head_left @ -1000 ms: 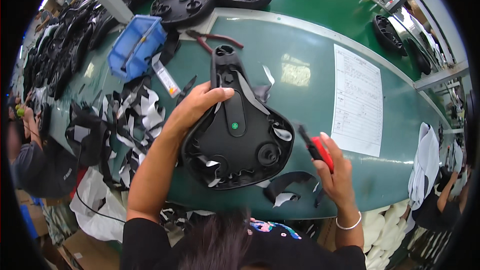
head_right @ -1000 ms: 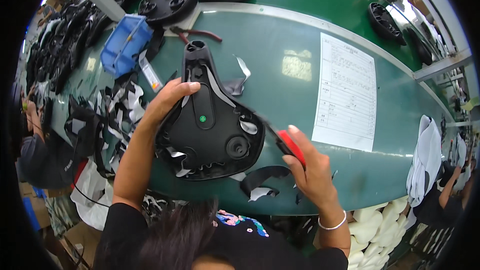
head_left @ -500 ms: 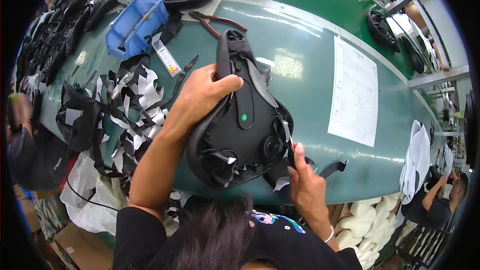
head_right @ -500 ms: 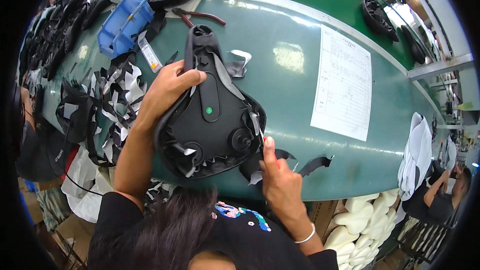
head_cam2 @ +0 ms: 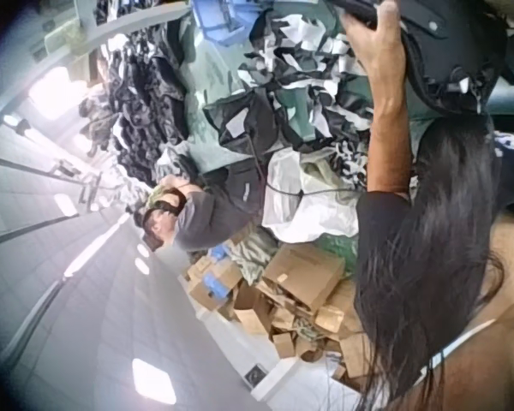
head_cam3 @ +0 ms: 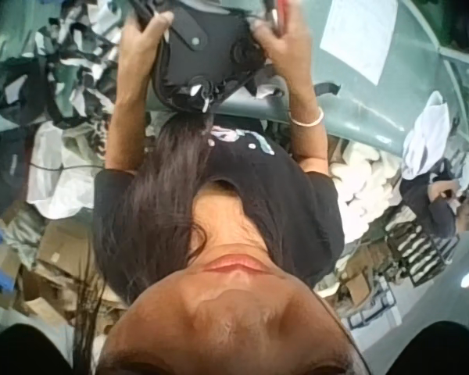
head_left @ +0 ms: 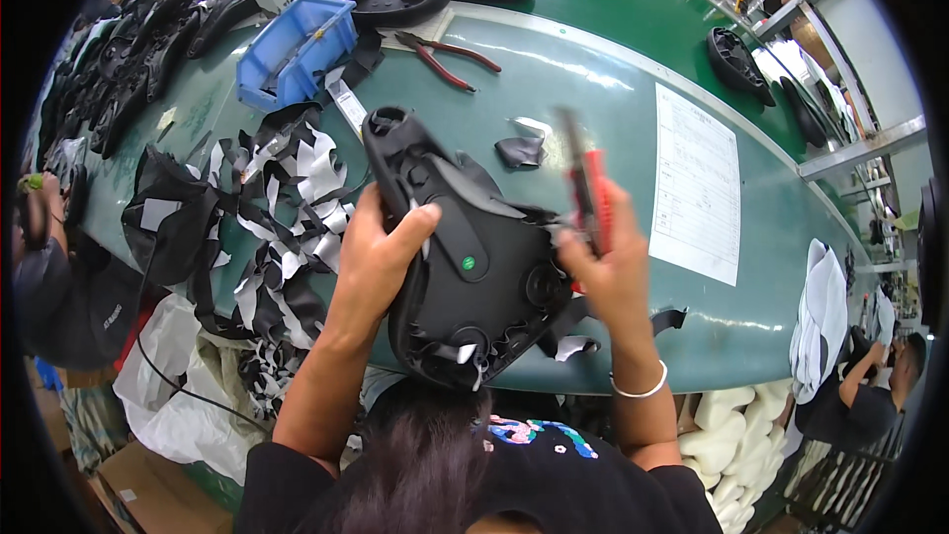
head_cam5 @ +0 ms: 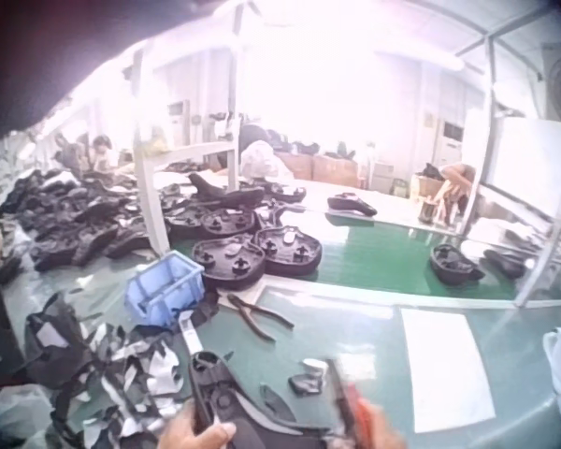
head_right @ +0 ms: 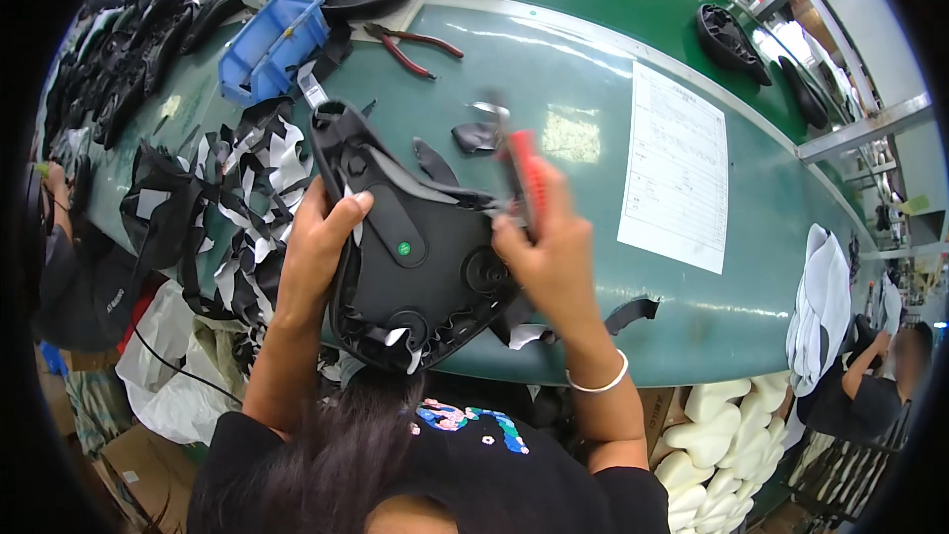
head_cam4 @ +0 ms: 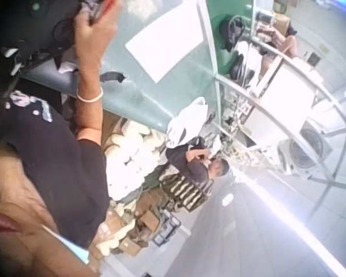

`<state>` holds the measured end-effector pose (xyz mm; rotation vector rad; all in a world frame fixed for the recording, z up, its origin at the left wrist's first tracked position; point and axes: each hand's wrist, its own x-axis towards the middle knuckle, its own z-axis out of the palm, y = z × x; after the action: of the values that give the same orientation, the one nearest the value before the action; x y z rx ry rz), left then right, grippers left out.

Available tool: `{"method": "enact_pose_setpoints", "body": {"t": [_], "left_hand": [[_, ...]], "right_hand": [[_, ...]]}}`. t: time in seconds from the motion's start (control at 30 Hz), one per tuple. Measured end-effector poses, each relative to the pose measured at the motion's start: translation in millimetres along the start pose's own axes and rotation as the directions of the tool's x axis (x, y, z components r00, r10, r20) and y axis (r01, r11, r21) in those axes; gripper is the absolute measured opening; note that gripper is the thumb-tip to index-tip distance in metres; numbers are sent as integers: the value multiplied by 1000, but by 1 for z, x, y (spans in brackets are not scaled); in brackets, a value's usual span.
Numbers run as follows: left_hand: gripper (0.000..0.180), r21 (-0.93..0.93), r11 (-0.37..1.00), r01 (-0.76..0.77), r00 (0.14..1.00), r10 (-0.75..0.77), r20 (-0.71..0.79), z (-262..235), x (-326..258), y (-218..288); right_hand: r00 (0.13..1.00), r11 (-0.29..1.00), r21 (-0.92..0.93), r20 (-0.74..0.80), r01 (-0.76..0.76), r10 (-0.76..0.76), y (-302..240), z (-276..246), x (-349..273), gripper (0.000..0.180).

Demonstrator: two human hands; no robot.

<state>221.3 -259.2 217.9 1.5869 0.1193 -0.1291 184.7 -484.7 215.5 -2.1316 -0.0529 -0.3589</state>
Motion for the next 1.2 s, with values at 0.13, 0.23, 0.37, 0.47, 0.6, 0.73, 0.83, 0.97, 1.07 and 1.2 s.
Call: {"method": "enact_pose_setpoints", "body": {"t": [0.13, 0.23, 0.37, 0.47, 0.6, 0.73, 0.83, 0.97, 1.07, 1.2], "left_hand": [[43, 555, 800, -226, 911, 376, -171, -10, -1, -40], [37, 765, 375, -523, 791, 548, 272, 17, 2, -2], [25, 580, 306, -755, 652, 437, 619, 86, 6, -1], [14, 484, 387, -785, 617, 411, 671, 86, 15, -11], [13, 427, 493, -758, 619, 337, 710, 80, 14, -9], [15, 412, 554, -723, 652, 351, 672, 86, 12, -7], [19, 316, 714, -625, 685, 307, 661, 80, 14, 5], [29, -180, 983, 33, 886, 55, 461, 73, 16, 9], [31, -714, 675, 187, 851, 251, 461, 75, 24, 7], [17, 103, 885, -455, 800, 355, 484, 78, 18, 15]], "right_hand": [[875, 409, 850, 114, -331, 471, 42, -22, 2, 52], [871, 578, 758, -25, -303, 490, 35, -15, 4, 52], [986, 988, 54, 95, -146, 140, -16, -25, -3, 49], [997, 997, 63, 66, 34, -39, -2, -48, -12, 52], [956, 941, -239, 223, 241, -189, 32, -92, -25, 62], [883, 801, -451, 427, 394, -194, 25, -86, -17, 65], [902, 770, -539, 417, 341, -107, 20, -86, -37, 64], [965, 813, -573, 255, 103, 57, -3, -73, -94, 60], [979, 837, -547, 162, -13, 121, -14, -60, -107, 59], [979, 813, -582, 158, -14, 130, -12, -55, -74, 56]]}}
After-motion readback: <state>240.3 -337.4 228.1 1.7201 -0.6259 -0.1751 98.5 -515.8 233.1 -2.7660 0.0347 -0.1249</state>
